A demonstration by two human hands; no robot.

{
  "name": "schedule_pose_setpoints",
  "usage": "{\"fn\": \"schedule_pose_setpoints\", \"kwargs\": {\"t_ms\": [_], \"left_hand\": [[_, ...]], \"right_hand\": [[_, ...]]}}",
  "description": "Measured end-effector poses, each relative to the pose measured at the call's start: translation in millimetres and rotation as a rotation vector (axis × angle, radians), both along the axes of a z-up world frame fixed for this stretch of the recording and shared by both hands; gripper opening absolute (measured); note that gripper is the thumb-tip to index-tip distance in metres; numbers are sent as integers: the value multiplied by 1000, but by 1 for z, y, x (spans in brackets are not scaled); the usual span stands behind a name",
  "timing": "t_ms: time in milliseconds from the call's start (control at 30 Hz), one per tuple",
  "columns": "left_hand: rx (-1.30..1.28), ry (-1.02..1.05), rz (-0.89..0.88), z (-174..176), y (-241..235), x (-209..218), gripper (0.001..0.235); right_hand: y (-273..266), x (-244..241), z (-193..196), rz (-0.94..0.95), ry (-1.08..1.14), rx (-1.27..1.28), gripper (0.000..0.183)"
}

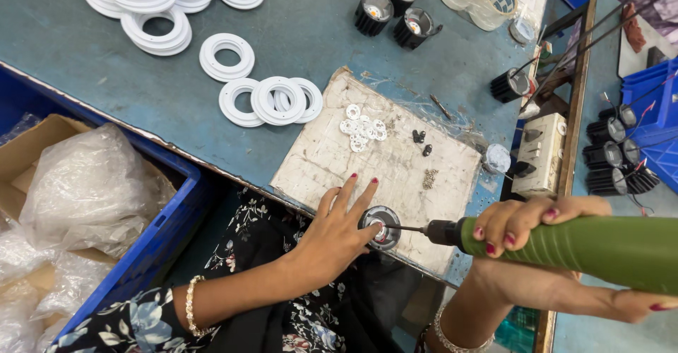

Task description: The person assembles LED light fixtures by placing a small circular component into a black housing, then using a green electric screwdriver to secure it with screws. The person handles multiple housings and components on a cluttered workbench.

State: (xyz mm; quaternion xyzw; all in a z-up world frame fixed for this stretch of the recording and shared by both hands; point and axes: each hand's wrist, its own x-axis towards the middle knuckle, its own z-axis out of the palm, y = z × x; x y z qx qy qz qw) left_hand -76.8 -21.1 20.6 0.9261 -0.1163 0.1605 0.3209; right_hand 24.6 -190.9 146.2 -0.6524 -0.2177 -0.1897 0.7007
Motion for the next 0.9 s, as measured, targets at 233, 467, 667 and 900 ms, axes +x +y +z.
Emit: {"fn": "schedule_pose_setpoints", "kwargs": {"t_ms": [233, 467, 667, 900], "left_hand": [[49, -20, -33, -10, 2, 1, 44], [-59, -76, -56, -22, 4, 0, 47], [-97, -94, -79, -28, 5, 3, 45], [-111, -87, -73, -29, 3, 3, 43]], "right_hand": [[-5, 1, -4, 117, 74, 62, 95], [-19, 14, -30, 615, 156, 402, 100], [-26, 15, -49, 703, 203, 425, 109], [-29, 18, -57, 698, 257, 398, 114]]}}
